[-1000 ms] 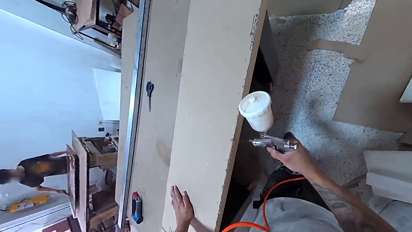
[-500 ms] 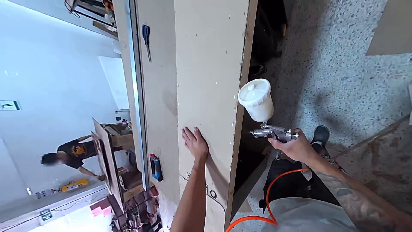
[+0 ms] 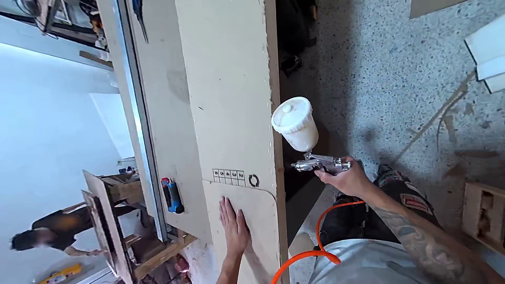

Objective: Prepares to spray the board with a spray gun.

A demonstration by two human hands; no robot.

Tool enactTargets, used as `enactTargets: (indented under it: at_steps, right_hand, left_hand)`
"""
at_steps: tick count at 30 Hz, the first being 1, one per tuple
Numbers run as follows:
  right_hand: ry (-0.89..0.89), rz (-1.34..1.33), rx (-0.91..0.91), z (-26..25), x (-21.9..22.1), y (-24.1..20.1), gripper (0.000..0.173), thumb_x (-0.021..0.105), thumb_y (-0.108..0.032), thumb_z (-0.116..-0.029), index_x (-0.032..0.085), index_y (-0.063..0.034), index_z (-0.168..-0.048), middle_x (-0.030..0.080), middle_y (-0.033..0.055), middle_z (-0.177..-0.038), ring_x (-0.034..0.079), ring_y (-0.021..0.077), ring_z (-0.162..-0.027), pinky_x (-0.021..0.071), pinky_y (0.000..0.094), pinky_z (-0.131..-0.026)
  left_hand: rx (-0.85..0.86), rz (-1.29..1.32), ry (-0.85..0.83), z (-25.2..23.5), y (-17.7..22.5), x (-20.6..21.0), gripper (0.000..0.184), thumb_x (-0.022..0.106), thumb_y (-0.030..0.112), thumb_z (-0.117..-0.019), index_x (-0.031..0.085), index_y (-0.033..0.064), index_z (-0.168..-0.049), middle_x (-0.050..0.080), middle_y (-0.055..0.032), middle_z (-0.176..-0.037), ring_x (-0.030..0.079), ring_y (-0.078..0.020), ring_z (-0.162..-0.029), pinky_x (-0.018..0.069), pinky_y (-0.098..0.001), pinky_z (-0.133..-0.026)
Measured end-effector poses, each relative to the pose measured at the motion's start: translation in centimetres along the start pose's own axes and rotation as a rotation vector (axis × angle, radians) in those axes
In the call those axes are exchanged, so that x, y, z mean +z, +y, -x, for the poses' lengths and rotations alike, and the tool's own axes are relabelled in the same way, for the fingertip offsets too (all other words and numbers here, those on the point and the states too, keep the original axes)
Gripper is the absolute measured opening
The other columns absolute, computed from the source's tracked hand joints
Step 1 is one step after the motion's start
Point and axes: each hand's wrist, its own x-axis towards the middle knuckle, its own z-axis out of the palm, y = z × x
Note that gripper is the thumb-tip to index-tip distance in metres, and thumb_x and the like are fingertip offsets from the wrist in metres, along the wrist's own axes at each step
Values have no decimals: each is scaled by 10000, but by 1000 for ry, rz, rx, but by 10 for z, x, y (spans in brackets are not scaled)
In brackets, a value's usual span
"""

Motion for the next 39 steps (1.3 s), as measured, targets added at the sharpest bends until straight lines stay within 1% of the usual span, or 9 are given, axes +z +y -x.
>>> enactTargets:
  at_steps: [5, 9, 12, 19, 23, 26, 29, 36, 39]
  right_hand:
    - [10, -59, -10, 89, 30, 32, 261, 805, -152, -844, 781, -124, -1103, 780, -32, -919, 727, 32, -810, 635, 252, -784]
    - [2, -94, -44, 156, 54, 53, 258, 801, -131, -848, 786, -131, -1105, 776, -49, -906, 714, 10, -787, 623, 226, -756]
    - [-1, -72, -13, 206, 76, 74, 135, 796, -182, -854, 791, -143, -983, 755, -49, -816, 693, 13, -714, 606, 240, -677]
    - [21, -109, -11, 335, 132, 128, 116, 792, -179, -851, 778, -129, -955, 754, -39, -820, 702, 32, -730, 622, 267, -693]
    - [30, -93, 49, 405, 169, 154, 98, 793, -224, -839, 777, -156, -908, 737, -61, -766, 679, 19, -673, 599, 261, -634]
    - [40, -101, 56, 456, 187, 166, 109, 796, -191, -849, 794, -159, -952, 739, -64, -772, 671, 12, -662, 594, 240, -627]
    - [45, -78, 87, 502, 201, 184, 70, 801, -227, -857, 780, -169, -889, 725, -56, -735, 664, 34, -632, 586, 255, -594]
    - [198, -62, -13, 550, 241, 204, 121, 778, -236, -859, 713, -180, -773, 636, -70, -636, 572, 30, -529, 489, 240, -472]
    - [242, -73, -9, 553, 248, 210, 140, 786, -277, -869, 718, -198, -775, 651, -69, -650, 586, 36, -541, 497, 255, -479]
  left_hand:
    - [-106, -17, -4, 146, -68, 11, 715, 199, 486, -1086, 163, 36, -1640, 117, -150, -1720, 82, -313, -1594, 88, -558, -1291]
    - [-127, -31, 35, 210, -89, 22, 736, 162, 497, -1080, 171, 11, -1631, 132, -185, -1709, 96, -336, -1589, 85, -575, -1280]
    - [-136, -19, 90, 214, -91, 27, 743, 165, 519, -1064, 203, 42, -1633, 151, -151, -1713, 108, -310, -1590, 97, -576, -1276]
    - [-143, 4, 98, 218, -105, 35, 709, 197, 569, -1067, 167, 178, -1658, 125, -37, -1730, 87, -241, -1594, 86, -576, -1270]
    - [-168, -13, 104, 221, -107, 34, 724, 181, 610, -1056, 162, 211, -1660, 107, -20, -1733, 79, -234, -1594, 97, -595, -1259]
    - [-178, -17, 107, 220, -102, 35, 754, 156, 642, -1050, 159, 198, -1659, 110, -40, -1732, 91, -252, -1593, 100, -594, -1255]
    - [-187, -12, 135, 221, -103, 34, 769, 149, 662, -1046, 186, 195, -1656, 147, -55, -1726, 115, -256, -1591, 104, -599, -1251]
    - [-177, -31, 128, 224, -102, 34, 784, 130, 663, -1041, 194, 178, -1654, 143, -65, -1726, 110, -271, -1592, 111, -618, -1246]
    - [-178, -48, 124, 223, -101, 36, 783, 117, 662, -1040, 189, 182, -1655, 137, -67, -1727, 107, -278, -1592, 119, -626, -1242]
